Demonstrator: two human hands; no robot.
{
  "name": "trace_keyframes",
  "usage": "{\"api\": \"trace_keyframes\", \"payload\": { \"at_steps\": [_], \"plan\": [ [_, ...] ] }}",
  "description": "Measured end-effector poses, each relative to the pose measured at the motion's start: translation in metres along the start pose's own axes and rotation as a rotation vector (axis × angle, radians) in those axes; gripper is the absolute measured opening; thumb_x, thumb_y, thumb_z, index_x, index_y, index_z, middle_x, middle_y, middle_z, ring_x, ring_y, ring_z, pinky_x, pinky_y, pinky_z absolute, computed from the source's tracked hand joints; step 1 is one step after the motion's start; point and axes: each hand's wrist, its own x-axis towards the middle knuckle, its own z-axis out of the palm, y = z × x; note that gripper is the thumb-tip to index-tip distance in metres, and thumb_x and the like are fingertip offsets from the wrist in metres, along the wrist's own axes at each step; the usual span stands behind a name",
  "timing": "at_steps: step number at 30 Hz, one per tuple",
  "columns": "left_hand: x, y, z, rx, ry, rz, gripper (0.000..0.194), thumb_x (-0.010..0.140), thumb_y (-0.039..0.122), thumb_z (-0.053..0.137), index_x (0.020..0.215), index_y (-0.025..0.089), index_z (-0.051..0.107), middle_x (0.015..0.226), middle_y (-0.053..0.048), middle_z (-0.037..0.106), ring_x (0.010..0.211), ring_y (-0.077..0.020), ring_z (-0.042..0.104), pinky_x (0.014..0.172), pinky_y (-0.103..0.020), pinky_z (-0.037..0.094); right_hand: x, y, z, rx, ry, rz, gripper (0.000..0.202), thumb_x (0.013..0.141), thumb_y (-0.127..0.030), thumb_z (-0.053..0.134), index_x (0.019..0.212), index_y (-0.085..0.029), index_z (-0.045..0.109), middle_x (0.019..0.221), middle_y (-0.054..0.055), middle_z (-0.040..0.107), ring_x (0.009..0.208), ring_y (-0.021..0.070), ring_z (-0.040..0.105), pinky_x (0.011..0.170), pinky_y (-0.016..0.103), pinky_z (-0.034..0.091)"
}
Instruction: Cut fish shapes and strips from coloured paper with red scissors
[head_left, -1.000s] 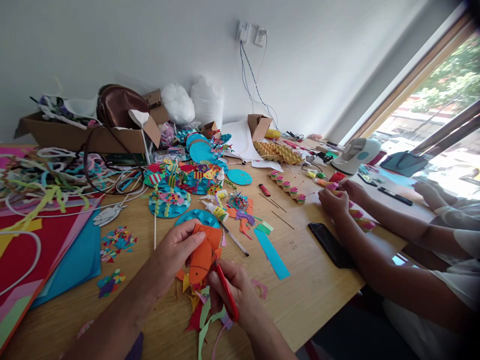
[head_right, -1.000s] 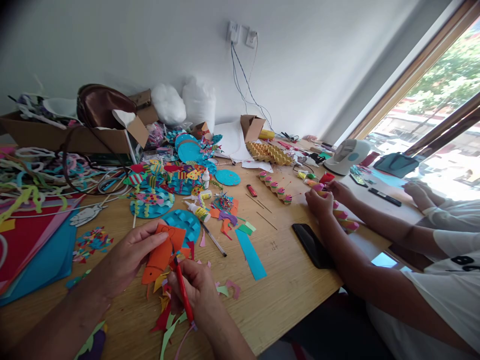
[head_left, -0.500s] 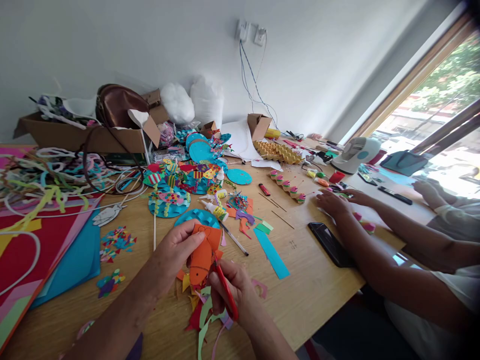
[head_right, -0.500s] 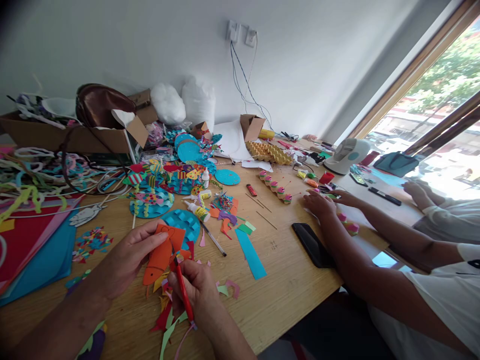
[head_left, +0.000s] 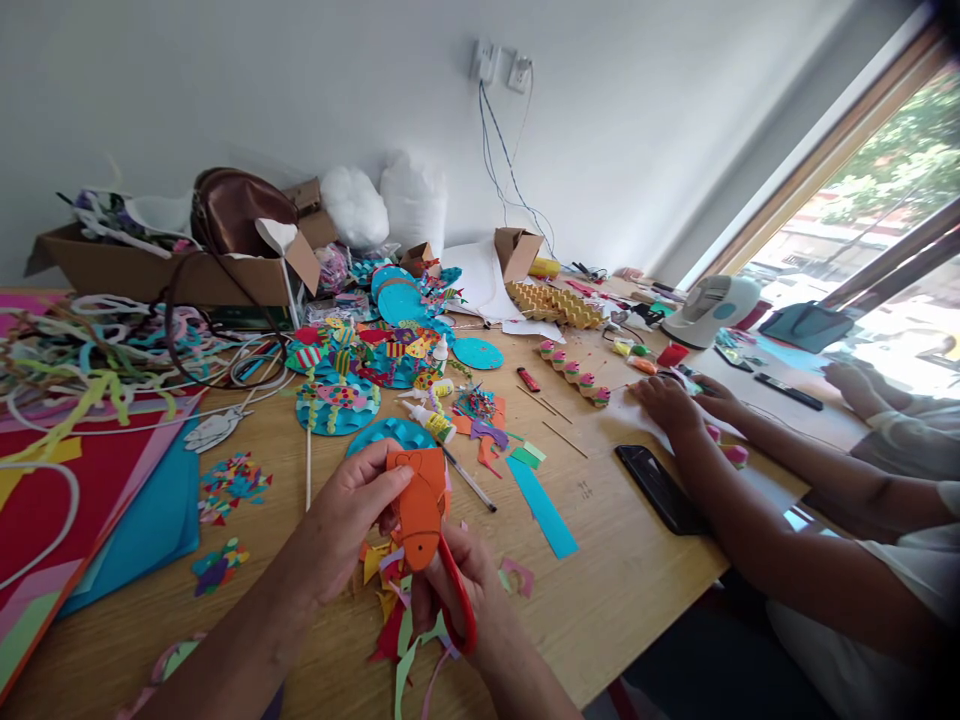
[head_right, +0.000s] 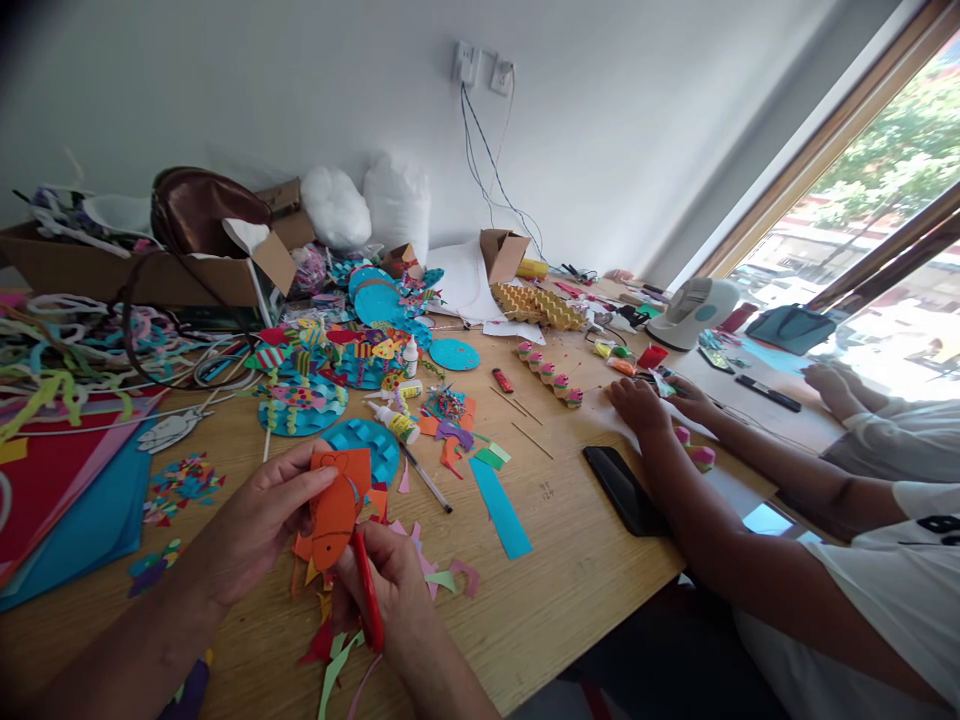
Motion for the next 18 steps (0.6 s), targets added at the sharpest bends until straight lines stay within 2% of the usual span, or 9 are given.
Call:
{"api": "trace_keyframes", "payload": {
  "at_steps": [8, 12, 18],
  "plan": [
    [-0.002, -0.002, 0.008, 0.013, -0.031, 0.016, 0.017, 0.071, 0.030, 0.053, 0.059, 0.019, 0.046, 0.052, 0.006, 0.044, 0.045, -0.0081, 0.035, 0.045, -0.020, 0.029, 0.001, 0.003, -0.001, 0.029, -0.003, -0.036, 0.057, 0.070, -0.068, 0.045, 0.074, -0.013, 0.059, 0.035, -0.005, 0.043, 0.033, 0.0072, 0.039, 0.035, 0.015, 0.029],
    [-0.002, -0.003, 0.009, 0.040, -0.033, 0.029, 0.018, 0.072, 0.031, 0.052, 0.059, 0.020, 0.045, 0.052, 0.007, 0.042, 0.045, -0.0082, 0.032, 0.044, -0.020, 0.027, 0.003, 0.010, -0.002, 0.077, 0.005, -0.052, 0.054, 0.072, -0.065, 0.046, 0.078, -0.013, 0.059, 0.036, -0.005, 0.043, 0.030, 0.0063, 0.036, 0.034, 0.016, 0.031],
    [-0.002, -0.005, 0.008, 0.058, -0.067, 0.035, 0.016, 0.073, 0.030, 0.050, 0.062, 0.020, 0.045, 0.052, 0.007, 0.040, 0.047, -0.0087, 0.030, 0.045, -0.020, 0.026, 0.003, 0.009, -0.001, 0.080, 0.030, -0.057, 0.050, 0.072, -0.062, 0.047, 0.074, -0.013, 0.059, 0.034, -0.006, 0.040, 0.032, 0.0076, 0.039, 0.033, 0.016, 0.032]
  ]
}}
